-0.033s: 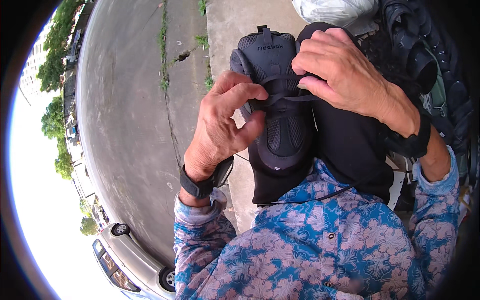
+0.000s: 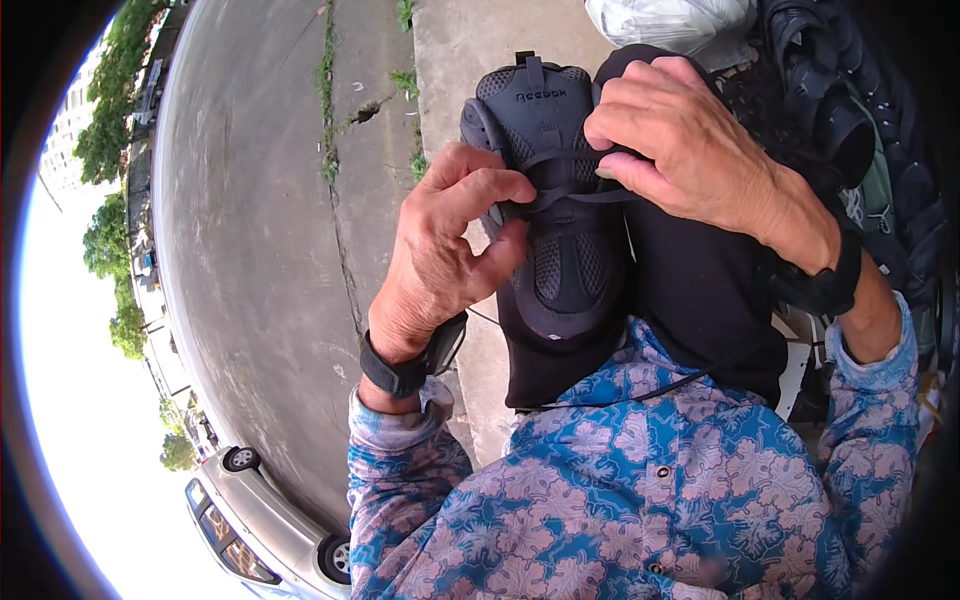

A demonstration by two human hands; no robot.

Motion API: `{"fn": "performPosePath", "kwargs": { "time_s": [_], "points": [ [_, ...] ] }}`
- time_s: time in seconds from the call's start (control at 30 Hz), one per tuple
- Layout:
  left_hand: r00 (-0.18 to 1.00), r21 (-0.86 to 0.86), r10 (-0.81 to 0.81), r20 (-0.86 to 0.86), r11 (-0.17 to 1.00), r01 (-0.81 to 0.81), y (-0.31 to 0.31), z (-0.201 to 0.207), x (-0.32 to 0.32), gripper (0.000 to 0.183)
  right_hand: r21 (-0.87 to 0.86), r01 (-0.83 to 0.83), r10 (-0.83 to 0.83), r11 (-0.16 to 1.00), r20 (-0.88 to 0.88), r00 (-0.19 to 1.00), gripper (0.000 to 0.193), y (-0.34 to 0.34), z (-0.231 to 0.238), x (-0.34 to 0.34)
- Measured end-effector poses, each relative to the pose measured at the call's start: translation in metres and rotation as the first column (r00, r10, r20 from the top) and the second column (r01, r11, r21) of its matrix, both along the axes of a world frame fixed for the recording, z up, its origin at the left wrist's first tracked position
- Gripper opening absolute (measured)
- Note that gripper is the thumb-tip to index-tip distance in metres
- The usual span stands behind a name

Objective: The person laces a shoe by hand, threading the lace through the eyelets and pulling it tight. They repeat this process for several rows, alternating sides and crossing the lace over the tongue.

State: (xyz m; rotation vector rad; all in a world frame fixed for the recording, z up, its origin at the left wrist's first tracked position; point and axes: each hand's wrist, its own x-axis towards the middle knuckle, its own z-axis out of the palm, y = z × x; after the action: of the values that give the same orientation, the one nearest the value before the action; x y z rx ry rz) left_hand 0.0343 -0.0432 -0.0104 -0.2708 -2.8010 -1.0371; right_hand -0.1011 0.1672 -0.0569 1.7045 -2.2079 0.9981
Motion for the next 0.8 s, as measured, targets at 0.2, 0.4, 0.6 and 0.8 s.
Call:
{"fn": "performPosePath", "kwargs": {
  "time_s": [0.2,0.4,0.6,0.8],
  "points": [
    [0.996,0.054,0.054,-0.07,0.997,-0.05,0.004,-0.011,-0.002,0.021,0.006,0.006,-0.006,1.0,0.027,1.0,0.012,-0.002,0.001,0.0],
    [0.896,-0.027,0.218,-0.388,0.969,-0.247,0.013,-0.037,-0.002,0.017,0.048,0.065,-0.065,0.997,-0.004,0.998,0.011,-0.001,-0.002,-0.004],
    [0.891,0.005,0.225,-0.394,0.97,-0.243,0.016,-0.047,0.002,0.017,0.005,0.219,-0.216,0.976,-0.141,0.966,0.012,0.002,0.001,-0.023],
    [0.932,0.009,0.229,-0.282,0.972,-0.236,0.017,-0.037,0.004,0.019,0.037,0.202,-0.199,0.979,-0.068,0.978,0.009,0.007,0.006,-0.041]
  ]
}}
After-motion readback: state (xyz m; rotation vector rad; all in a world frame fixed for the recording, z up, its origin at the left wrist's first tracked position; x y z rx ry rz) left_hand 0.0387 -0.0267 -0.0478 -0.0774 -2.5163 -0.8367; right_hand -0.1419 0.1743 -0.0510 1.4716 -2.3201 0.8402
